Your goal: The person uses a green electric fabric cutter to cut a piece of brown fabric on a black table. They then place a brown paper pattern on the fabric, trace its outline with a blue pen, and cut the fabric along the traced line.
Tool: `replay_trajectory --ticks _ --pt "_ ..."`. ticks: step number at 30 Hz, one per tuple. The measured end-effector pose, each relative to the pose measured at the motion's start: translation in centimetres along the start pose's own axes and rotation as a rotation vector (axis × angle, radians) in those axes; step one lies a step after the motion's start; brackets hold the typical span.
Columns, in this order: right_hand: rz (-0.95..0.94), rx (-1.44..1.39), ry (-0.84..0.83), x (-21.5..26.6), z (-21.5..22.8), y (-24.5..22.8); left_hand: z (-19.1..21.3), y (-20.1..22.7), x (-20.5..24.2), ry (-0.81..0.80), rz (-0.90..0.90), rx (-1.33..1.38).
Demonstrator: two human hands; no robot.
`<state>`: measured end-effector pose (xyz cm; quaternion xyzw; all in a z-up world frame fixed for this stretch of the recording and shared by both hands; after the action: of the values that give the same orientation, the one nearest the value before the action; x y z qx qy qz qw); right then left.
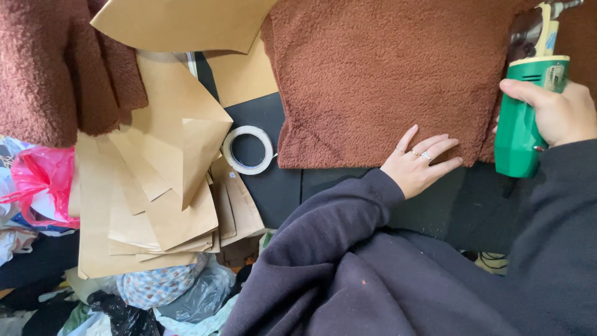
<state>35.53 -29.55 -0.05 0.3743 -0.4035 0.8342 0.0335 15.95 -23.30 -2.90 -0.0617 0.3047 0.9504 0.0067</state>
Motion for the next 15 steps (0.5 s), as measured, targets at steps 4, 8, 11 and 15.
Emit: replay_trajectory --ticks 4,8,11,15 --pt "0.021 0.007 0.006 -0.3 -0.2 -1.5 -0.2 -0.1 0.0 0.007 -0.010 -0.002" --pt "0.051 -0.047 -0.054 -2.1 -0.3 -0.6 0.1 0.0 0.1 0.004 0.011 0.008" --pt "0.025 -0.070 -0.103 -4.0 -0.5 -0.3 -0.3 0.1 0.2 0.011 -0.014 0.003" --pt "-0.010 -0.108 -0.131 -5.8 -0.5 1.1 -0.3 -0.1 0.2 0.010 0.001 0.020"
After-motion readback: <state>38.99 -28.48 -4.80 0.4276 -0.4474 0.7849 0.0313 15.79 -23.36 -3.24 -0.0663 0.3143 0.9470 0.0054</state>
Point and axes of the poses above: each hand's wrist, its own x-axis away from the middle knuckle, its own z-axis out of the back of the hand, y = z × x, the point moved 10 cm from there along -x, towards the middle knuckle, and after that the axes turned 2 degrees about -x, right-handed, at the moved point
